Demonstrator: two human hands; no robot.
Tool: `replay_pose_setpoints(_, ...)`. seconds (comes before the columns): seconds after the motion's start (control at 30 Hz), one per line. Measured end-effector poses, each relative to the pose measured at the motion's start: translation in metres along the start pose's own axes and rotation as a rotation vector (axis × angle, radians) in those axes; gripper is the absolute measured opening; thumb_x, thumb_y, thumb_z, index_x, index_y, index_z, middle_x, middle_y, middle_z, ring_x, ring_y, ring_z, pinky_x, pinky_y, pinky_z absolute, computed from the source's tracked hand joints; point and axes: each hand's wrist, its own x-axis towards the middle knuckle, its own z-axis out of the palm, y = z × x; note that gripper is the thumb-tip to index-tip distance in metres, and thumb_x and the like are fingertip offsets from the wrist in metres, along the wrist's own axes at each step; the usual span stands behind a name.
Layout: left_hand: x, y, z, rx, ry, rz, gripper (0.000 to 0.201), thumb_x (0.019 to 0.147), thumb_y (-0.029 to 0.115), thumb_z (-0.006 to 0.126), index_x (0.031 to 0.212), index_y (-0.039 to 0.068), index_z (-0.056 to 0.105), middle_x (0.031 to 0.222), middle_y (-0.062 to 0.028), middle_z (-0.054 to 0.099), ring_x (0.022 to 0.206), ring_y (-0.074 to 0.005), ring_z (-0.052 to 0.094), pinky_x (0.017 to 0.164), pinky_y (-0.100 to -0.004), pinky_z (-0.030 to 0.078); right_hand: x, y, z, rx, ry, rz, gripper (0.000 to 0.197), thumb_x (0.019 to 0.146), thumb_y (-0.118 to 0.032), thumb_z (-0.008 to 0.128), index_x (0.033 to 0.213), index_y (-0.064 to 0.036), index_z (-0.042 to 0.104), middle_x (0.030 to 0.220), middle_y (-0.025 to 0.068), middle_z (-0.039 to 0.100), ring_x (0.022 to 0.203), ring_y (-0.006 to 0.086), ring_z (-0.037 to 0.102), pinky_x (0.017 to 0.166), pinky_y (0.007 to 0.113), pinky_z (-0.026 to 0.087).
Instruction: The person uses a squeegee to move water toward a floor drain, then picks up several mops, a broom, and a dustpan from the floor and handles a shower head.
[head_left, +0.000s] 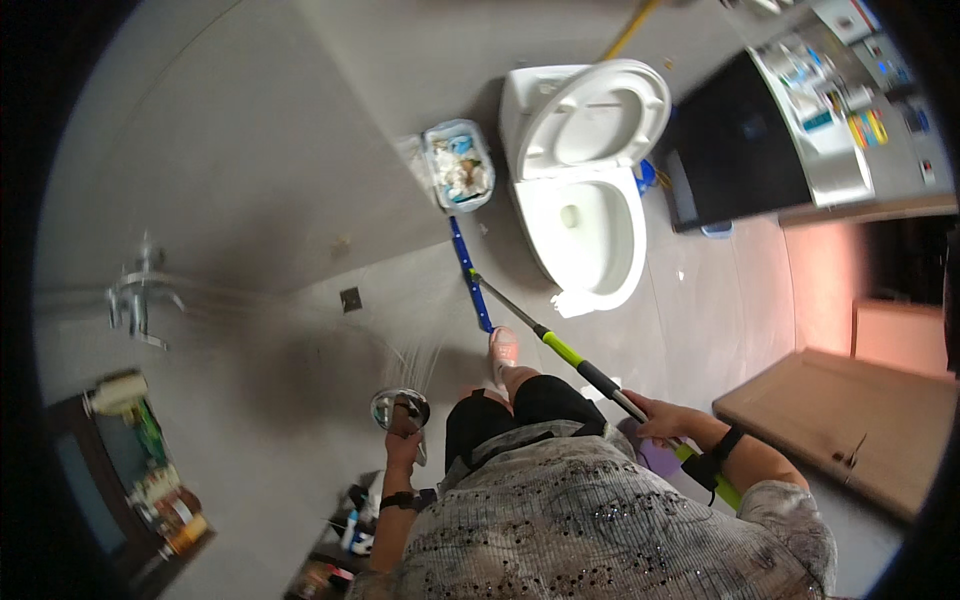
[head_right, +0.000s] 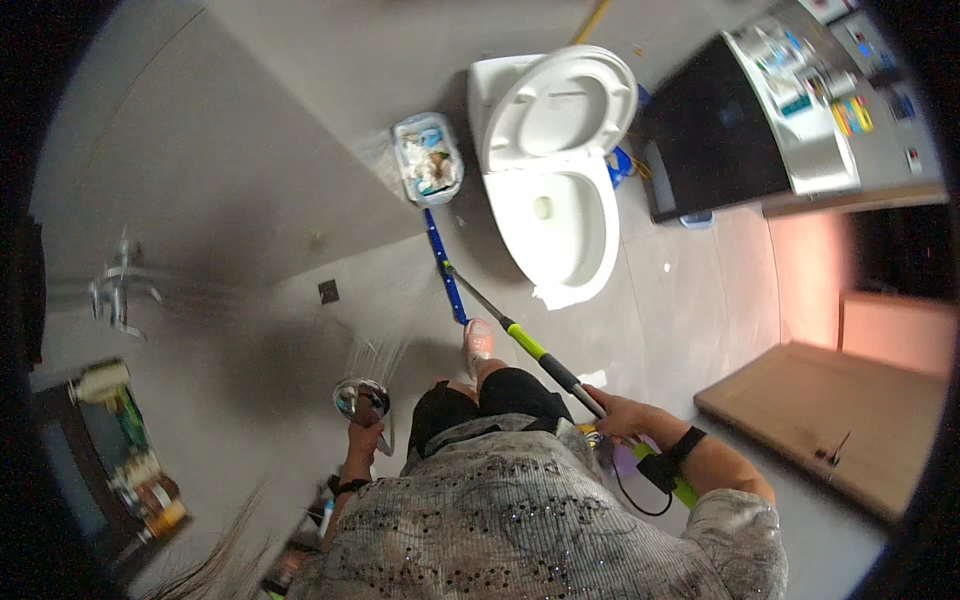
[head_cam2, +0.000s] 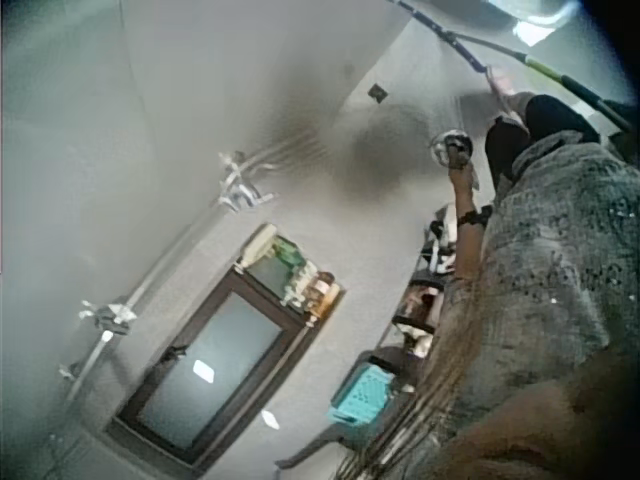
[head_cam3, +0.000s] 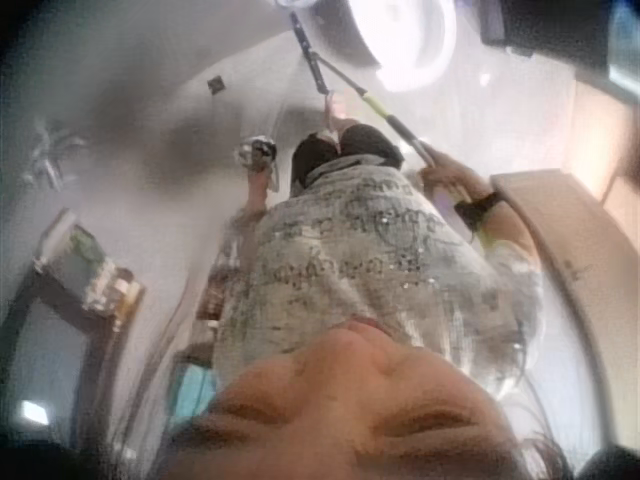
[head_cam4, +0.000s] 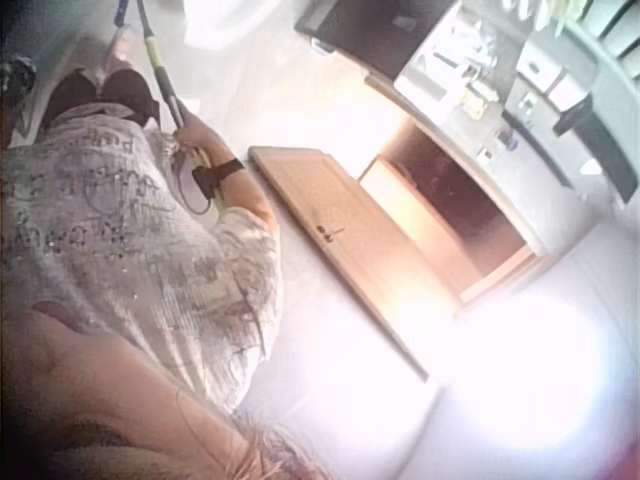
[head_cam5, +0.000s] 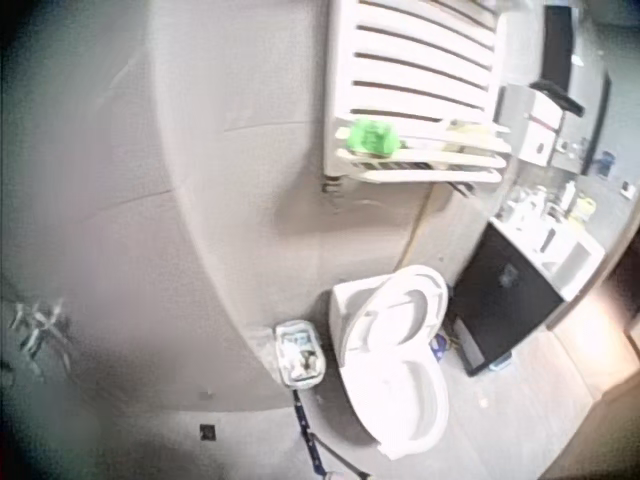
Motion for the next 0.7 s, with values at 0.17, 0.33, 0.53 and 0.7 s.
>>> replay_pose_setpoints(0.17, -0.028, -0.051, 0.025, -0.409, 0.196, 0.152, 0.022, 0.070, -0.001, 0.059, 0.091, 0.004, 0.056, 0.084, -0.0066, 0.055, 0.078, -0.0186, 0.053, 0.069, -0.0366, 0.044, 0.008, 0.002, -0.022, 0.041, -0.102, 0.086, 0.083, 0.078, 0.001, 0.049, 0.141, -0.0250, 0.002, 0.075, 0.0056, 0.051, 0.049, 0.0104, 0.049, 0.043, 0.024, 0.044)
replay_pose_setpoints(0.33, -0.064, -0.082, 0.064, -0.965, 0.387, 0.389, 0.021, 0.068, -0.005, 0.057, 0.085, 0.005, 0.051, 0.072, -0.0023, 0.049, 0.072, -0.0132, 0.049, 0.069, -0.0295, 0.041, 0.042, 0.055, -0.057, -0.045, -0.098, 0.156, 0.084, 0.077, 0.007, 0.048, 0.140, -0.0283, 0.007, 0.072, 0.0050, 0.048, 0.051, 0.0142, 0.047, 0.046, 0.029, 0.044)
replay_pose_setpoints(0.53, -0.097, -0.154, 0.152, -1.150, 0.843, 0.454, 0.010, 0.076, 0.001, 0.055, 0.085, -0.001, 0.050, 0.080, -0.0054, 0.053, 0.079, -0.0193, 0.051, 0.074, -0.0359, 0.041, 0.025, 0.017, -0.081, -0.236, 0.029, 0.130, 0.079, 0.078, 0.007, 0.048, 0.139, -0.0318, 0.015, 0.054, 0.0009, 0.040, 0.039, 0.0122, 0.039, 0.037, 0.029, 0.038)
replay_pose_setpoints(0.7, -0.126, -0.198, 0.222, -0.255, 1.184, 0.385, 0.007, 0.074, -0.003, 0.055, 0.077, 0.002, 0.053, 0.074, -0.0026, 0.053, 0.071, -0.0177, 0.053, 0.067, -0.0331, 0.042, 0.028, 0.009, -0.108, -0.073, -0.114, 0.142, 0.079, 0.076, 0.008, 0.050, 0.139, -0.0269, 0.018, 0.055, 0.0003, 0.039, 0.042, 0.0093, 0.036, 0.035, 0.025, 0.029)
